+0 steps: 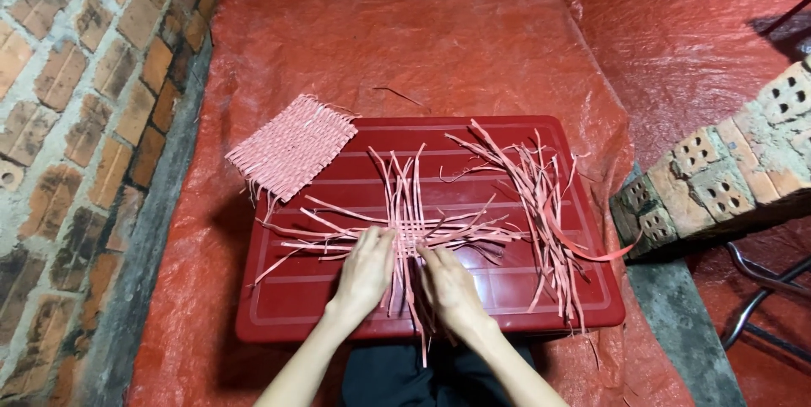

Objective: The person weaves pink straps by hand on a red plastic tray, interlacing them into a mat-like structure. A completed pink woven mat is visible nearby as a reference.

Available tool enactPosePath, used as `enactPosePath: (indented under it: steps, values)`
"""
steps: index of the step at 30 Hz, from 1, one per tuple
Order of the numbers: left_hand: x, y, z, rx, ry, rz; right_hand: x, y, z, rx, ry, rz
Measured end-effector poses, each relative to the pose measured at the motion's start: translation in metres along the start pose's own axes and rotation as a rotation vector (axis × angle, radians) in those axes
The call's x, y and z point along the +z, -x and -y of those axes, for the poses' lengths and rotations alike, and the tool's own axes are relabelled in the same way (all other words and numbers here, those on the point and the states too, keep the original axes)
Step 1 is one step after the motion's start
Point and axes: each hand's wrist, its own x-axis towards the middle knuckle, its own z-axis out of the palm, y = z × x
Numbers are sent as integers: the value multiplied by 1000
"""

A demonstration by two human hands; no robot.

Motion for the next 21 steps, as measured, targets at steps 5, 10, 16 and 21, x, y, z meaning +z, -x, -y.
enactPosePath:
  steps: [5,10,16,21]
  values:
    - [42,-19,30,-1,-227,49,32,-34,4,106,190,80]
    - [56,-24,40,-35,-273,122,43,-53,8,51,385,53]
    - [62,-24,45,-39,-288,130,41,-50,-25,84,458,113]
    - [62,-20,48,3,-261,84,34,-40,-40,93,274,51]
